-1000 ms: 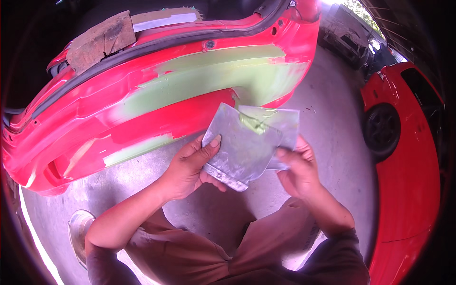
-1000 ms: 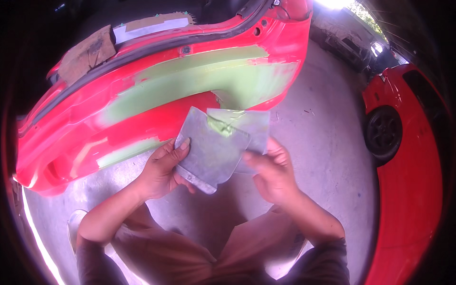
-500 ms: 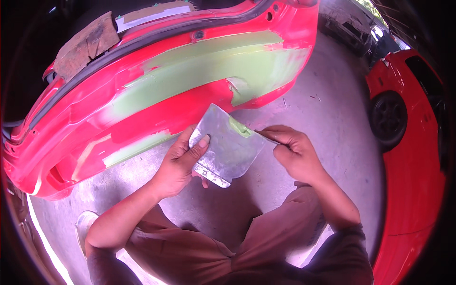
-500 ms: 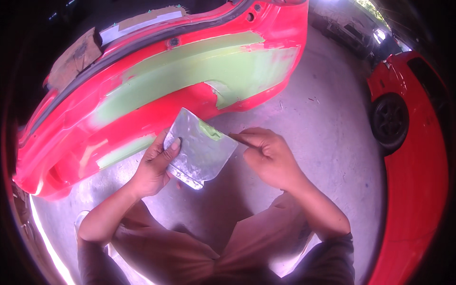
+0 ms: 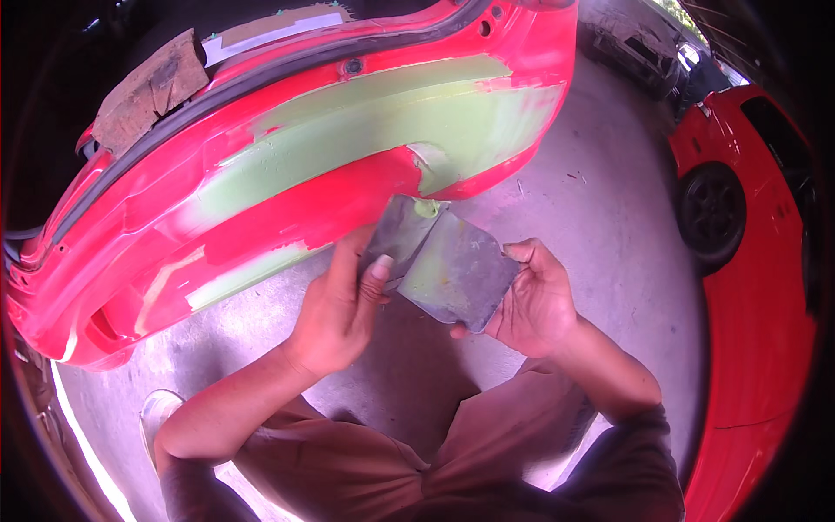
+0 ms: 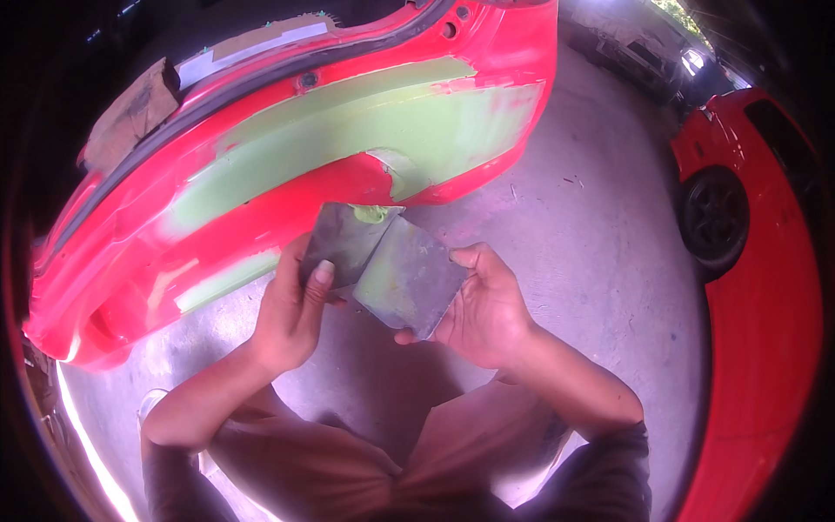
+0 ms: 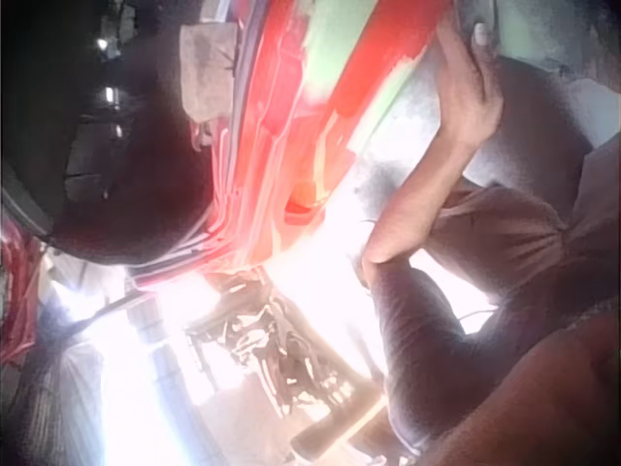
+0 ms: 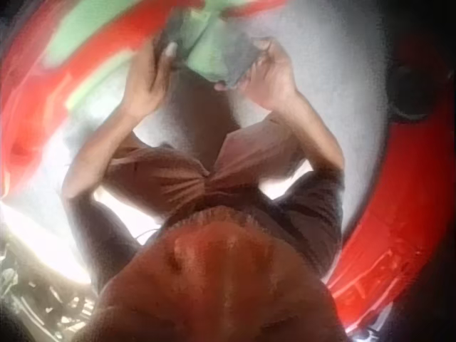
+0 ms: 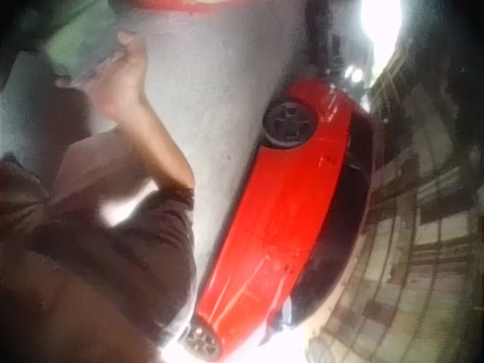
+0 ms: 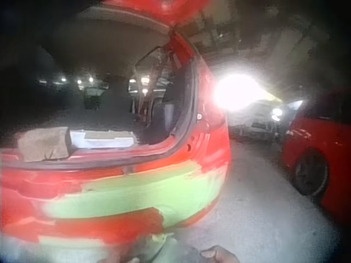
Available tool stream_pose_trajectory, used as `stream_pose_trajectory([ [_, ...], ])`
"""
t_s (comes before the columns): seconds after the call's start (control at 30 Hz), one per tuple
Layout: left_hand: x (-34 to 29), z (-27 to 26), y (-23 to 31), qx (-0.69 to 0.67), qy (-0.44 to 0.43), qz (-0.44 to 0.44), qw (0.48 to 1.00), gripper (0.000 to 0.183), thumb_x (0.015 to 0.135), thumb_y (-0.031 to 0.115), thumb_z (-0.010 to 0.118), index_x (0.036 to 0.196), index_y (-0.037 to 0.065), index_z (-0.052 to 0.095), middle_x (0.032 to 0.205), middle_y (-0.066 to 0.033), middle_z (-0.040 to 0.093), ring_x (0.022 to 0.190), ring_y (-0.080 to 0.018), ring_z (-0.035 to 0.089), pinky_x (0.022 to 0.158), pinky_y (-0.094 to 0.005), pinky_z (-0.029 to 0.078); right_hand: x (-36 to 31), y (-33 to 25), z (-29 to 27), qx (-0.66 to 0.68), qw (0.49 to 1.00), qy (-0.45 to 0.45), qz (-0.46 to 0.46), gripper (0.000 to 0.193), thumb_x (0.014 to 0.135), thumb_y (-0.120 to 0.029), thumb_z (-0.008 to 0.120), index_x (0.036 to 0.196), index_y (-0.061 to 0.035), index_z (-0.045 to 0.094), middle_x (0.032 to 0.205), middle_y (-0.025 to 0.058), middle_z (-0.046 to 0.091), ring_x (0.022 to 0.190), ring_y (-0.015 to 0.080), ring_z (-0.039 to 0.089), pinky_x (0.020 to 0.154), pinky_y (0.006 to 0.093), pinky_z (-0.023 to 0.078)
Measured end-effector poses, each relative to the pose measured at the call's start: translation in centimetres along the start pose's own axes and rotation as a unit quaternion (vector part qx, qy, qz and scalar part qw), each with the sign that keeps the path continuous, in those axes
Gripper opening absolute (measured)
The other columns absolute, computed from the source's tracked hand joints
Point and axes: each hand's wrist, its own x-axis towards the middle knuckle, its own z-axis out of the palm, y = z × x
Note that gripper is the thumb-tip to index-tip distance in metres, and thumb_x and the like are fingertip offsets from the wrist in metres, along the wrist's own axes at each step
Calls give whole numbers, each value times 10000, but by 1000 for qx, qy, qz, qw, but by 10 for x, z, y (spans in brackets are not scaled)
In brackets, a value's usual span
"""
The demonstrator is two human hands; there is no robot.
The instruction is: Repairing a car bumper by applying body filler and sanding it smooth.
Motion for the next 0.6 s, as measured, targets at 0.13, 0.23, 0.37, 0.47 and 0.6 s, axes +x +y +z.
stream_pose_trajectory([
  [0.13, -4, 7, 1, 147, -80, -24, 986, 420, 1123, 249, 492, 1470, 46, 371, 1066, -304, 674, 924, -503, 702, 779, -536, 588, 0, 5, -4, 16, 1000, 23, -3, 602, 1008, -460, 385, 1403, -47, 574, 1328, 157, 684, 1201, 345, 659, 893, 549, 564],
  [0.23, -8, 9, 3, 202, -111, 8, 973, 418, 1106, 243, 512, 1454, 50, 381, 1055, -306, 685, 929, -523, 689, 786, -582, 569, 0, 5, -8, 30, 999, -9, 3, 601, 997, -441, 395, 1401, -35, 579, 1316, 160, 690, 1161, 339, 668, 858, 530, 564],
  [0.37, -7, 4, 6, 261, -168, 10, 951, 388, 1062, 173, 540, 1399, 29, 412, 1050, -298, 705, 944, -518, 694, 781, -580, 572, -1, -3, -9, 16, 999, -29, -12, 594, 979, -416, 420, 1389, -21, 590, 1297, 161, 698, 1115, 327, 677, 859, 506, 562],
  [0.47, -5, -6, -3, 299, -277, -65, 911, 355, 1006, 78, 537, 1340, -7, 451, 1040, -298, 715, 972, -506, 704, 802, -566, 577, 0, -7, -18, -34, 994, 19, -107, 593, 976, -402, 414, 1385, -9, 587, 1286, 158, 704, 1089, 334, 682, 885, 494, 559],
  [0.6, -12, -13, -1, 264, -342, -117, 894, 343, 989, 76, 532, 1319, -4, 489, 1000, -316, 713, 982, -498, 702, 835, -568, 547, 14, -13, -10, -657, 706, 69, -254, 622, 864, -173, 547, 1462, -7, 567, 1387, 192, 598, 1273, 324, 567, 1031, 424, 475],
])
